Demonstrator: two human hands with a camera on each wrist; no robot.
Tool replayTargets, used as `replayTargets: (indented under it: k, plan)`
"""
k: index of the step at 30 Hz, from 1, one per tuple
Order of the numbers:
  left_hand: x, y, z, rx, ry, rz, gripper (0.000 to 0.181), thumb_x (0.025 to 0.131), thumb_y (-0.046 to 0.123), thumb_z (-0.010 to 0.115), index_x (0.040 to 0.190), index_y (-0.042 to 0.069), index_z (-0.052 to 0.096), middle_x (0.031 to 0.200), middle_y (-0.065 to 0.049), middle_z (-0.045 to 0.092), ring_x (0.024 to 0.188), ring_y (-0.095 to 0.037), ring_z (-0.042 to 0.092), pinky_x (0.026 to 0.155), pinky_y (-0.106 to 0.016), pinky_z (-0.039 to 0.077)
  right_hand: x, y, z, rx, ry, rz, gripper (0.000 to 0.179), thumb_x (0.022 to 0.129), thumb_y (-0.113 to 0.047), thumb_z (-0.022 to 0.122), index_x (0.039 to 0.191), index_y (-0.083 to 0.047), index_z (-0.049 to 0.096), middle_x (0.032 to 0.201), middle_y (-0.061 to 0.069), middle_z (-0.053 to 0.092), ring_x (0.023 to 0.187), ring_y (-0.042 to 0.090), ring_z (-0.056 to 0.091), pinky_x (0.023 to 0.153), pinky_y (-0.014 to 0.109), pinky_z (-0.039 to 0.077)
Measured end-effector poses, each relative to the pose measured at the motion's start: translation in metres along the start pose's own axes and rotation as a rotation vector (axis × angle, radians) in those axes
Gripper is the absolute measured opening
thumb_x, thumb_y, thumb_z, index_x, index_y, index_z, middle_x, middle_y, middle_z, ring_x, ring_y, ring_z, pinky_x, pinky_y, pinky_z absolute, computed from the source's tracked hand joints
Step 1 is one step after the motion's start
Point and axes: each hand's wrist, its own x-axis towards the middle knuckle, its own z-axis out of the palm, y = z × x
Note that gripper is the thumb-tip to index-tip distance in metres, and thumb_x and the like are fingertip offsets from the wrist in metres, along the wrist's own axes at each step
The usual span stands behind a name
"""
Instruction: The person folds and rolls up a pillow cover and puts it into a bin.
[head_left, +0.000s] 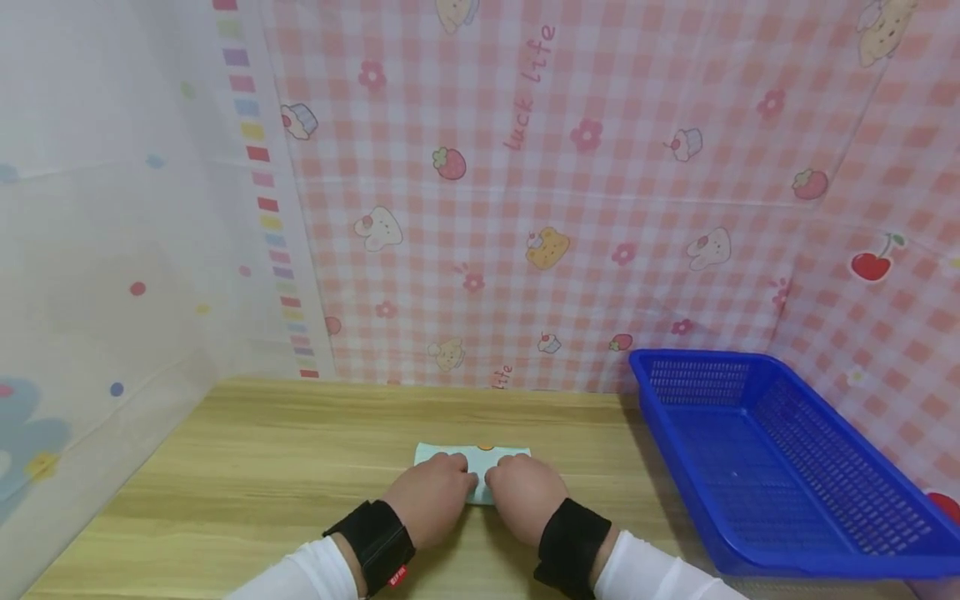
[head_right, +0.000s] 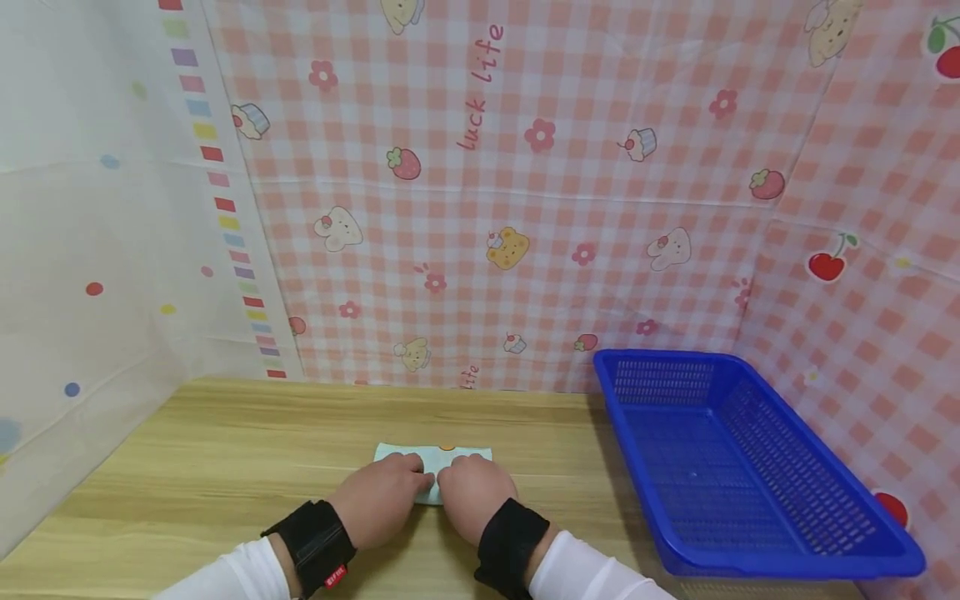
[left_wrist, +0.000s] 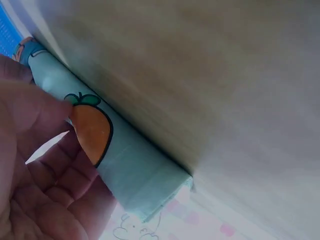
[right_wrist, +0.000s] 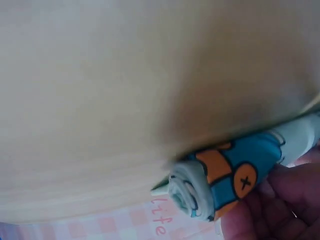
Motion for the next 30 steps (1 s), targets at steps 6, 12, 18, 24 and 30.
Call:
replayTargets:
  k: [6,12,18,24,30]
  plan:
    - [-0.002,0.004,0.000,-0.030,-0.017,-0.008,0.012,0.093,0.006,0.071,0.102,0.013,0.075,0.094,0.000,0.065,0.077,-0.016,0.059,0.072,-0.028,0.055,-0.008,-0.002,0.002,-0.030,0.017,-0.058,0.005,0.088,-0.011,0.078,0.084,-0.014,0.076,0.079,0.000,0.067,0.074,0.017,0.062,0.072,0.030,0.057]
    - [-0.001,0.002,0.001,-0.024,-0.023,-0.014,0.011,0.091,0.006,0.072,0.097,0.014,0.075,0.087,0.001,0.062,0.074,-0.016,0.058,0.069,-0.029,0.054,-0.005,-0.001,0.002,-0.035,0.013,-0.085,0.008,0.089,-0.010,0.078,0.084,-0.016,0.077,0.079,-0.001,0.063,0.072,0.016,0.060,0.070,0.029,0.056]
    - [0.001,0.001,-0.001,-0.009,-0.015,-0.018,0.010,0.087,0.005,0.076,0.089,0.015,0.074,0.082,0.001,0.061,0.071,-0.016,0.059,0.066,-0.030,0.054,-0.001,-0.001,0.001,-0.047,0.008,-0.107,0.007,0.089,-0.009,0.078,0.086,-0.016,0.078,0.080,-0.002,0.064,0.073,0.015,0.061,0.070,0.029,0.056]
    - [0.004,-0.001,-0.002,-0.065,-0.038,-0.035,0.011,0.086,0.004,0.076,0.089,0.015,0.075,0.081,0.000,0.063,0.072,-0.016,0.061,0.068,-0.031,0.055,0.003,0.003,0.000,-0.023,-0.033,-0.111,0.006,0.090,-0.009,0.077,0.087,-0.015,0.077,0.080,-0.001,0.066,0.075,0.015,0.064,0.071,0.030,0.057]
    - [0.007,-0.007,0.004,-0.167,-0.061,-0.062,0.020,0.083,0.001,0.075,0.095,0.016,0.078,0.086,0.002,0.067,0.081,-0.014,0.067,0.076,-0.030,0.058,0.011,0.009,-0.002,0.045,-0.080,-0.118,0.008,0.085,-0.008,0.079,0.084,-0.014,0.074,0.077,-0.001,0.068,0.074,0.013,0.065,0.072,0.030,0.057]
